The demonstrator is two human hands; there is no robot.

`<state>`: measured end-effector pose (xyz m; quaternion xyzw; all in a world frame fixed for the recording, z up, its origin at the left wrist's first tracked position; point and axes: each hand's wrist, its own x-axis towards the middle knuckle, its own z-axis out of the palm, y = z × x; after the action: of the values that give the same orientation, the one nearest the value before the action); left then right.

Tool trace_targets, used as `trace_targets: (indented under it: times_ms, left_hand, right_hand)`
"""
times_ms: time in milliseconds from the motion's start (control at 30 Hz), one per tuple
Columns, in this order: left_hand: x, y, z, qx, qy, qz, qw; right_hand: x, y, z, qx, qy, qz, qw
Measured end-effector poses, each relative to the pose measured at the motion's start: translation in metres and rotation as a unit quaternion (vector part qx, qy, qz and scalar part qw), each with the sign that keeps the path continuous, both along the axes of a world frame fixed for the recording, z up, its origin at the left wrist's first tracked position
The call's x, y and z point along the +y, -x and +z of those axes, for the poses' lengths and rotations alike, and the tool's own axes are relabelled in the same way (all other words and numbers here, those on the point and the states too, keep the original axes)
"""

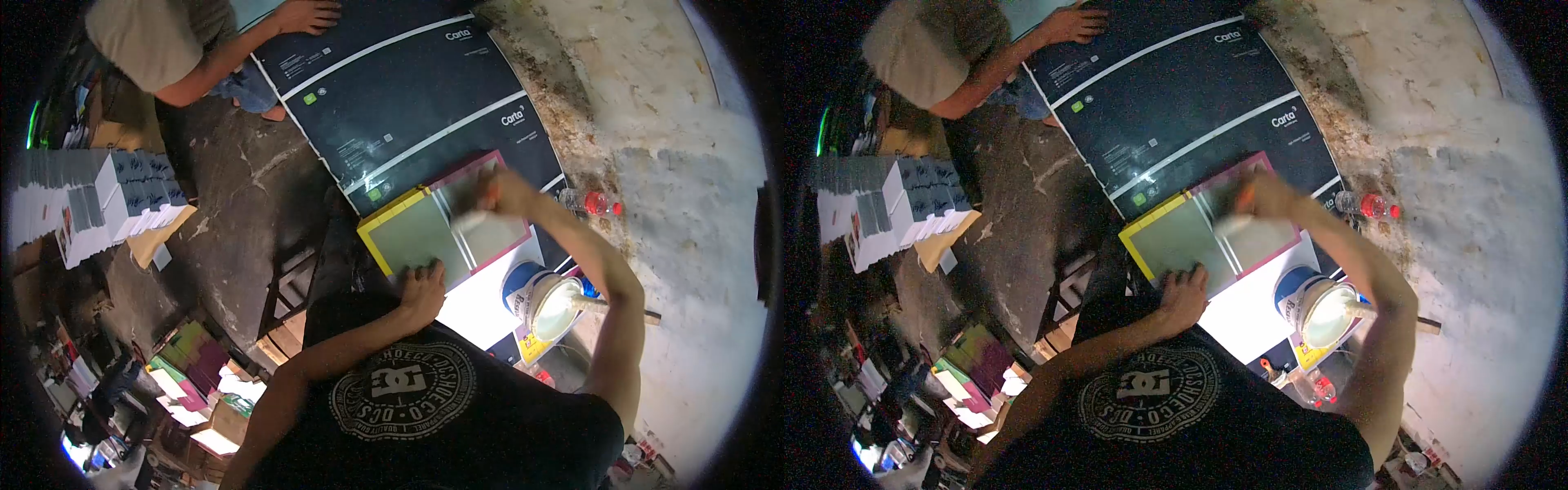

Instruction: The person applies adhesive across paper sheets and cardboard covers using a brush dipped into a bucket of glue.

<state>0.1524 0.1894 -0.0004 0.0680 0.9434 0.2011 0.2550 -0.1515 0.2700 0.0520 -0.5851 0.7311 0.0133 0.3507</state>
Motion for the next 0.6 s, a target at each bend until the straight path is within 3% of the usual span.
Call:
trace_targets:
  times_ms: [67,133,233,333,367,400,467,500,600]
  left_hand:
    - [0.000,-0.001,0.002,0.004,-0.002,0.000,1.000]
    - [-0.004,0.001,0.005,0.004,-0.008,0.000,1.000]
    - [-0.009,0.003,0.012,-0.003,-0.024,0.004,1.000]
    - [-0.009,0.008,0.016,-0.004,-0.022,0.003,1.000]
    - [-0.009,0.008,0.015,-0.006,-0.022,-0.003,1.000]
    - [-0.009,0.007,0.014,-0.008,-0.020,-0.010,1.000]
    - [-0.011,0.009,0.010,0.014,-0.019,-0.012,1.000]
    - [-0.011,0.008,0.006,0.022,-0.021,-0.016,0.999]
    - [-0.037,0.038,-0.020,-0.043,-0.191,0.007,0.981]
  right_hand:
    - [0.002,0.057,-0.017,0.130,0.069,-0.037,0.988]
    - [0.009,0.091,-0.017,0.178,0.251,-0.045,0.950]
    - [0.020,0.103,0.008,0.060,0.226,-0.140,0.962]
    - [0.035,0.081,0.006,0.074,0.097,-0.147,0.982]
    - [0.045,0.100,-0.015,0.189,0.028,-0.136,0.972]
    - [0.058,0.121,-0.030,0.203,0.048,-0.180,0.961]
    - [0.075,0.155,-0.044,0.229,0.090,-0.264,0.933]
    - [0.069,0.144,-0.021,0.268,0.122,-0.309,0.904]
    - [0.057,0.038,0.076,0.231,0.330,-0.493,0.771]
